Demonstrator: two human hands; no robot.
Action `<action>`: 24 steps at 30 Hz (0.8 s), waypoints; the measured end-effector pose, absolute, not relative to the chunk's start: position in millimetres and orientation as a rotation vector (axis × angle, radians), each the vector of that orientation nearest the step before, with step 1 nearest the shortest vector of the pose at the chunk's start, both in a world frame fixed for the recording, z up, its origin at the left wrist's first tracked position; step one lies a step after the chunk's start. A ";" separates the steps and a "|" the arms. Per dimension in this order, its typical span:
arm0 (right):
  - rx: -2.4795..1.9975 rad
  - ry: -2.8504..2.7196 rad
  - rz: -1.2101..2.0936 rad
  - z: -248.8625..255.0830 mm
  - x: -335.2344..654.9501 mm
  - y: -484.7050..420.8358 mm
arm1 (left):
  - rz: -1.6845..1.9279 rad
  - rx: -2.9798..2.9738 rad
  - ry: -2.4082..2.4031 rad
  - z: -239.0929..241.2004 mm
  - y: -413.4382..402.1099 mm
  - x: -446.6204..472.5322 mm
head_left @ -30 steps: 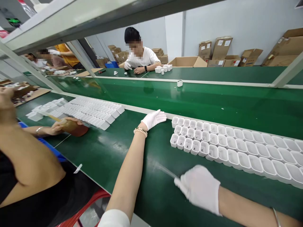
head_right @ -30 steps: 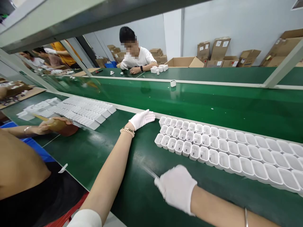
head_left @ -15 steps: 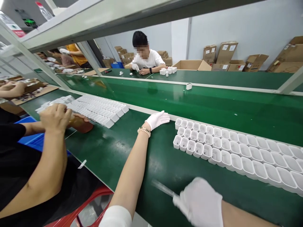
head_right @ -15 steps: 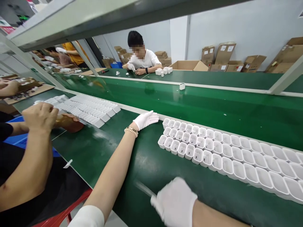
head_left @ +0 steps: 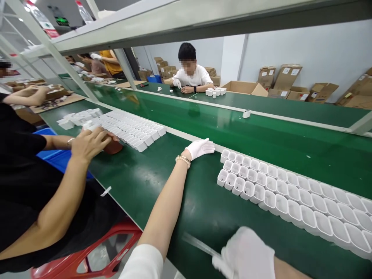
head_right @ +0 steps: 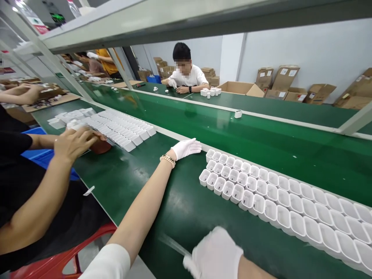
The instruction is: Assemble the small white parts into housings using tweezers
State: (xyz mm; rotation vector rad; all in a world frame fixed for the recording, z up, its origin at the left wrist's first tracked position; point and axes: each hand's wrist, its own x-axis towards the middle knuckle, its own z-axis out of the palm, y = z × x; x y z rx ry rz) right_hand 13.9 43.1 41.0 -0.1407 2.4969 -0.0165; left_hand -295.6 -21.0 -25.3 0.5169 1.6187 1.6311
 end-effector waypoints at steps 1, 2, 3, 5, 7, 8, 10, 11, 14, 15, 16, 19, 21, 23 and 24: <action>-0.166 2.451 -0.033 42.4 13.4 42.2 | 1.642 0.504 1.616 -24.7 -20.8 -295.7; -0.135 2.452 -0.033 43.1 13.3 42.4 | 1.653 0.488 1.612 -24.0 -20.4 -295.8; -0.067 2.496 -0.015 43.0 13.9 43.6 | 1.664 0.471 1.608 -23.4 -20.0 -296.0; 0.018 2.633 0.017 39.3 17.8 47.5 | 1.683 0.438 1.603 -22.9 -19.9 -296.2; -0.033 2.708 -0.015 31.1 25.0 49.7 | 1.701 0.408 1.599 -23.1 -21.0 -295.8; -0.103 2.705 -0.058 26.3 29.0 49.8 | 1.708 0.395 1.598 -23.3 -21.6 -295.4; -0.167 2.703 -0.107 18.4 34.3 48.8 | 1.714 0.383 1.590 -23.2 -21.2 -294.0; -0.141 2.723 -0.103 16.4 34.8 48.4 | 1.715 0.385 1.581 -22.5 -19.4 -293.2; -0.030 2.797 -0.036 18.6 29.5 50.1 | 1.710 0.431 1.531 -17.4 -4.8 -291.7; -0.013 2.800 -0.022 20.9 27.1 51.1 | 1.707 0.452 1.508 -15.0 2.1 -291.6; -0.004 2.794 -0.018 23.0 25.3 52.0 | 1.704 0.472 1.486 -12.7 9.0 -291.8; 0.006 2.764 -0.037 25.8 23.9 53.5 | 1.697 0.498 1.440 -9.2 20.4 -292.5; 0.036 2.765 -0.035 25.2 25.1 54.2 | 1.700 0.482 1.438 -11.2 15.8 -292.5; 0.056 2.770 -0.033 23.9 26.9 54.1 | 1.705 0.446 1.456 -15.4 3.9 -292.3; 0.052 2.771 -0.040 23.1 28.0 53.3 | 1.708 0.426 1.468 -17.5 -2.7 -292.2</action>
